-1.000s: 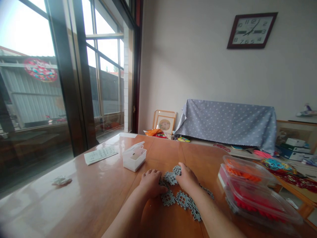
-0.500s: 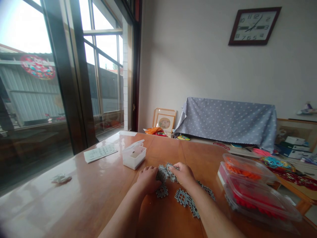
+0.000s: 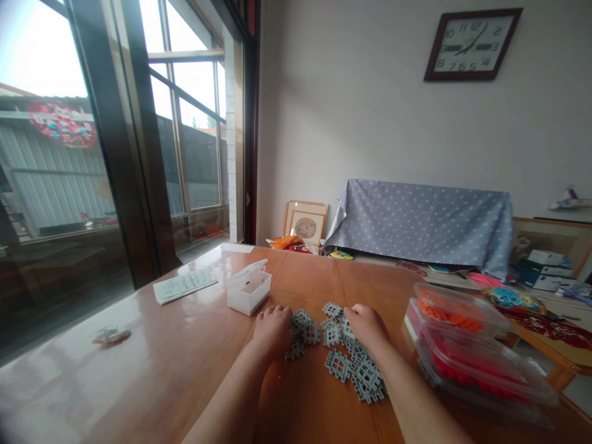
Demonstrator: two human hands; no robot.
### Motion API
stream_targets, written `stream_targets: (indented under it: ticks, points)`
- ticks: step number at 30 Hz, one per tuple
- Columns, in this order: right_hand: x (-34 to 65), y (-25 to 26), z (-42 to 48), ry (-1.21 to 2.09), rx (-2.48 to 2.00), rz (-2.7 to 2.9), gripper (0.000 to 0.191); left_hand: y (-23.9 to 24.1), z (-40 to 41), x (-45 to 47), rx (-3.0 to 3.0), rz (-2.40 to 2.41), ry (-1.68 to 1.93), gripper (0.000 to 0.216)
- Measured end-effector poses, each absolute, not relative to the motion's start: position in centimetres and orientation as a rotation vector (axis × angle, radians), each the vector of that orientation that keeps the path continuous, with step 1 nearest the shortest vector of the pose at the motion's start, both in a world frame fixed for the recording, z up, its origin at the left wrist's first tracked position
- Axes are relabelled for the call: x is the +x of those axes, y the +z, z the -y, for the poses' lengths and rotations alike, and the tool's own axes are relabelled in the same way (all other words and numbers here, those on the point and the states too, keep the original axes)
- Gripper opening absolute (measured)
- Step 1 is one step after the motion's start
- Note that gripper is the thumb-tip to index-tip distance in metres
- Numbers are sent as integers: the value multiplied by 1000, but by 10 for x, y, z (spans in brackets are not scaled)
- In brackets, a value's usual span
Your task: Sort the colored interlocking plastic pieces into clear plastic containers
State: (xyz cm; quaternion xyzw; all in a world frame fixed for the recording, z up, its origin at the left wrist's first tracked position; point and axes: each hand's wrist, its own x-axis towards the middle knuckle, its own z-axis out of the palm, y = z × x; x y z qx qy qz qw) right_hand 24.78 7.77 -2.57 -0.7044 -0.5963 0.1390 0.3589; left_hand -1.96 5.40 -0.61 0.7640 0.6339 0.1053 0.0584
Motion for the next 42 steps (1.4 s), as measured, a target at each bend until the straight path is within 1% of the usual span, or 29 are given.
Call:
stream_targets:
  ticks: [3,6,9,11,14,17,20,23,30,33,35,39,42]
  points:
    - [251,-27,-73,461,-1815,1555,39,-7,-54,-19,2321,-1913,328,36]
    - [247,-27,-69,533,-1796,1626,37,-5,-52,-17,2348,-1876,372,36]
    - [239,-27,-65,635,-1656,1698,34,-5,-49,-15,2391,-1762,383,38]
    - [236,-27,-64,660,-1568,1682,37,-5,-48,-15,2409,-1691,362,37]
    - [241,-25,-61,505,-1637,1617,39,-6,-48,-14,2414,-1648,365,35]
    - [253,-20,-55,299,-1857,1641,33,-6,-48,-13,2413,-1624,395,35]
    - [262,-19,-48,285,-2022,1759,29,-4,-47,-12,2429,-1609,404,34]
    - [262,-26,-42,253,-2049,1892,29,-2,-47,-11,2450,-1605,410,32]
    - [253,-52,-50,-10,-2041,1988,41,-7,-49,-7,2511,-1424,404,28]
    - [251,-54,-58,-8,-2125,1961,44,-8,-51,-4,2491,-1304,358,28]
    - [248,-52,-63,4,-2158,1950,46,-7,-51,-3,2449,-1274,400,29]
    - [236,-47,-71,46,-2095,2000,52,2,-53,-8,2338,-1462,661,33]
    - [226,-47,-75,151,-2067,2115,57,8,-55,-17,2230,-1736,715,29]
